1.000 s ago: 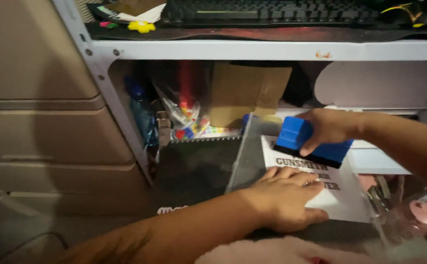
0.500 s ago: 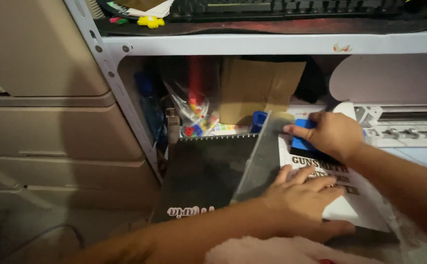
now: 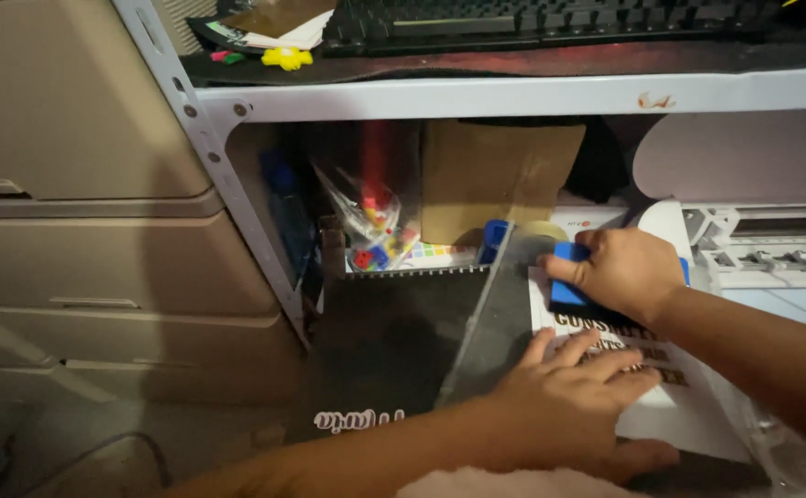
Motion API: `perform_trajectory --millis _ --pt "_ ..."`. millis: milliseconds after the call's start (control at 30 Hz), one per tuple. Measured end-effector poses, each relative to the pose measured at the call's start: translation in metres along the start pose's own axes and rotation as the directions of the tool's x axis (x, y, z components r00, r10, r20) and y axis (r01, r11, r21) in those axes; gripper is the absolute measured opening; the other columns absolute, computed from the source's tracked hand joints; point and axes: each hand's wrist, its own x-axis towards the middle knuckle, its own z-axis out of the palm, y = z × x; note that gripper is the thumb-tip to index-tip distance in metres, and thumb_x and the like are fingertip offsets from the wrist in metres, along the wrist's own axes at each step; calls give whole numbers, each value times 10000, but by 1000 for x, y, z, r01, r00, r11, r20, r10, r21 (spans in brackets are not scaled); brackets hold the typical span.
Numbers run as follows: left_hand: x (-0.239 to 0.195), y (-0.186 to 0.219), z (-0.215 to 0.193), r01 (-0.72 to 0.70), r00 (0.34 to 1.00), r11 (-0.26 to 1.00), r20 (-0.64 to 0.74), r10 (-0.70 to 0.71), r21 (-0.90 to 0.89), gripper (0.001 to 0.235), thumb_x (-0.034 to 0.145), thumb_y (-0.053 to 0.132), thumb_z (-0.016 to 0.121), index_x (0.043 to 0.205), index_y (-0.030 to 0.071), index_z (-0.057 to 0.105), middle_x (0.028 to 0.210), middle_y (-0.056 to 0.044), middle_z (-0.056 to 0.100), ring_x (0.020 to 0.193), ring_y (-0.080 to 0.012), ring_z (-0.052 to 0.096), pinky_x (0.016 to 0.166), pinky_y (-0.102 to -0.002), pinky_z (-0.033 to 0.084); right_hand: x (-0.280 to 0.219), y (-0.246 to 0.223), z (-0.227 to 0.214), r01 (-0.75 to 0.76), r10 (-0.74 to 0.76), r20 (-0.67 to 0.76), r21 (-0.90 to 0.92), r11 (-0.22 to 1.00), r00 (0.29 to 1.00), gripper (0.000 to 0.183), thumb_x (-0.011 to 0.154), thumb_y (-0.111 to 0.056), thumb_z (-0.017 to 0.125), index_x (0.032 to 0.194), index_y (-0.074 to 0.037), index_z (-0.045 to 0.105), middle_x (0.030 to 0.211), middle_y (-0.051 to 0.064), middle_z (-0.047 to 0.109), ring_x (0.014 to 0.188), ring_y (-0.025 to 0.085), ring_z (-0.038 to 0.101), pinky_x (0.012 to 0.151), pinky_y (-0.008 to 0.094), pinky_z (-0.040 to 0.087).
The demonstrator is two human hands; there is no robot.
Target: Applying a vinyl decal to a surface using a squeegee and peeling off the transfer tape layer.
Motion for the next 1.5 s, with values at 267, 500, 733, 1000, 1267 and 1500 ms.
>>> perform_trajectory --millis 267,500,733,1000,1267,1500 --pt "-3 6 -2 27 999 999 39 -26 -20 1015 674 703 240 1551 211 380 1696 -47 292 1589 -375 91 1205 -635 -47 -10 -5 -3 66 -66 -13 -34 997 998 720 785 -878 476 856 -197 698 818 93 763 887 345 726 733 453 536" --pt "-1 4 -1 18 998 1000 57 -17 -14 1109 620 753 191 1574 211 347 1709 -50 270 1590 -388 82 1200 -645 -48 -9 -3 -9 45 -45 23 -28 999 999 771 782 -892 452 859 -177 730 857 105 772 894 321 742 743 443 546" --pt "0 0 3 5 999 999 33 -6 34 1017 686 712 222 1546 194 381 1697 -62 301 1584 -379 129 1183 -678 -11 -8 0 -5 -59 57 24 56 997 998 792 759 -895 480 870 -146 711 912 165 788 973 354 725 773 432 537" --pt "2 -1 4 14 998 1000 60 -15 16 1102 631 758 160 1564 207 362 1717 -35 257 1597 -358 87 1202 -644 -59 -4 20 14 -28 28 -13 54 998 1000 833 792 -876 453 1144 -180 746 1051 193 781 1079 394 716 837 493 565" --pt "1 -5 11 -12 1000 999 -24 14 53 1023 683 743 200 1527 209 418 1673 -42 352 1563 -376 181 1196 -654 -5 -16 13 7 -108 109 2 140 984 994 735 814 -819 543 919 -125 761 930 203 776 993 396 715 792 470 532" --pt "-1 -10 23 -71 989 996 -129 77 50 962 727 730 209 1465 179 488 1617 -80 441 1544 -406 249 1172 -692 38 -35 10 -1 -195 182 73 259 946 981 641 820 -742 570 905 -146 792 870 189 787 908 372 726 753 443 504"
